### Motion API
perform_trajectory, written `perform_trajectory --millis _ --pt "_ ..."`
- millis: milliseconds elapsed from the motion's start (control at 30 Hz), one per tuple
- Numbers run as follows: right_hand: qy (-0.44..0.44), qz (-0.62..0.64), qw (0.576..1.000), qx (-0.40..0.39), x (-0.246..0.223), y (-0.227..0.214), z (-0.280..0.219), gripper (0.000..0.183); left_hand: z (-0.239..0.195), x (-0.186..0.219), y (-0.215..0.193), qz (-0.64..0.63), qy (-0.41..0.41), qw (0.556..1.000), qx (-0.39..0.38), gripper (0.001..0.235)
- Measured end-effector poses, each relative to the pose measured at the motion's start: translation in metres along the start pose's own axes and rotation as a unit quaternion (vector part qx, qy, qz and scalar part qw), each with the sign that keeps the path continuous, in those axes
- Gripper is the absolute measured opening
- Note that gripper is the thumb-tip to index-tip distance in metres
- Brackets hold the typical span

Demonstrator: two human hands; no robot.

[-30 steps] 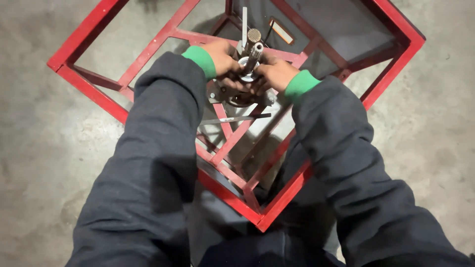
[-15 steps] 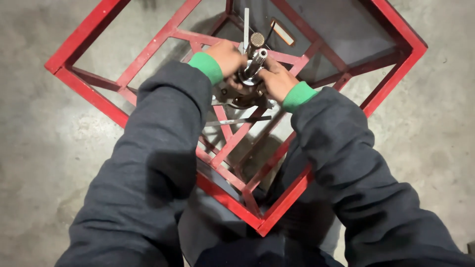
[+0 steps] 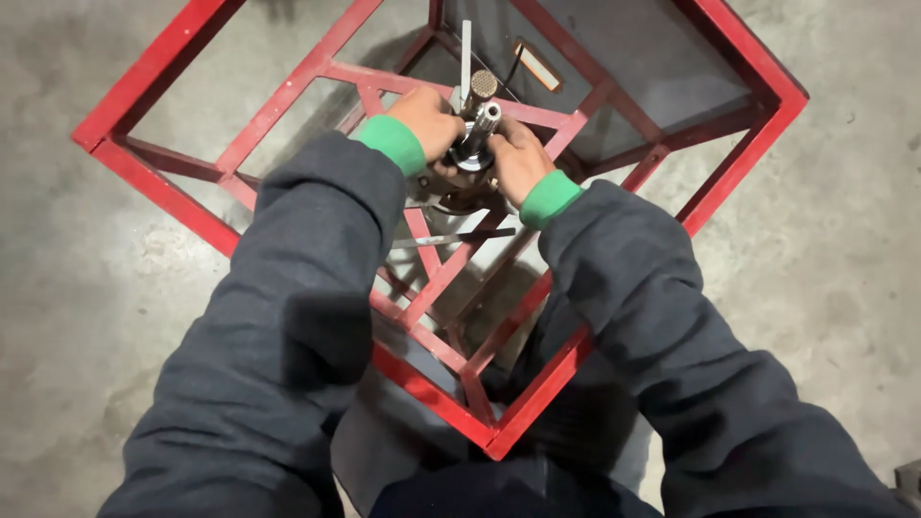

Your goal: The person kneels at a red metal frame holding a mechanical pump assembly and fits a bearing and other round metal components onto the pump shaft by hand, pressing and seating them with both hands. They reposition the assembly and continue fitting parts onto the shaft throughout the clip.

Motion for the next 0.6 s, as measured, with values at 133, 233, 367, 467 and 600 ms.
perform_trajectory --millis 133,233,367,467,600 --pt "0.029 -0.044 0.999 0.006 -0.014 0.0 -0.001 0.034 -0.002 0.003 -0.005 0.049 -0.025 0.996 0.067 0.025" --pt "-0.022 -0.014 1.0 -0.003 0.004 0.0 0.007 0.035 0.011 -0.011 -0.003 0.017 -0.018 0.998 0.054 0.024" --pt "-0.074 -0.052 0.996 -0.011 -0.002 -0.002 0.006 0.033 0.02 -0.021 -0.002 0.016 -0.032 0.998 0.05 0.025" --pt "0.109 0.053 0.992 0.019 -0.008 0.002 0.0 0.035 0.013 -0.006 0.004 0.178 0.138 0.971 0.075 0.028" --pt "0.147 0.106 0.983 0.023 0.008 0.001 0.003 0.035 -0.006 0.008 -0.005 0.03 -0.023 0.993 0.111 0.038"
Point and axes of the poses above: each hand's wrist, its own z-axis towards the middle knuckle, its own y-axis out of the palm, x = y × z, the point moved 5 cm from there along z, towards the middle knuckle, and after that the axes turned 4 degrees about -y, right-handed, at the moved point
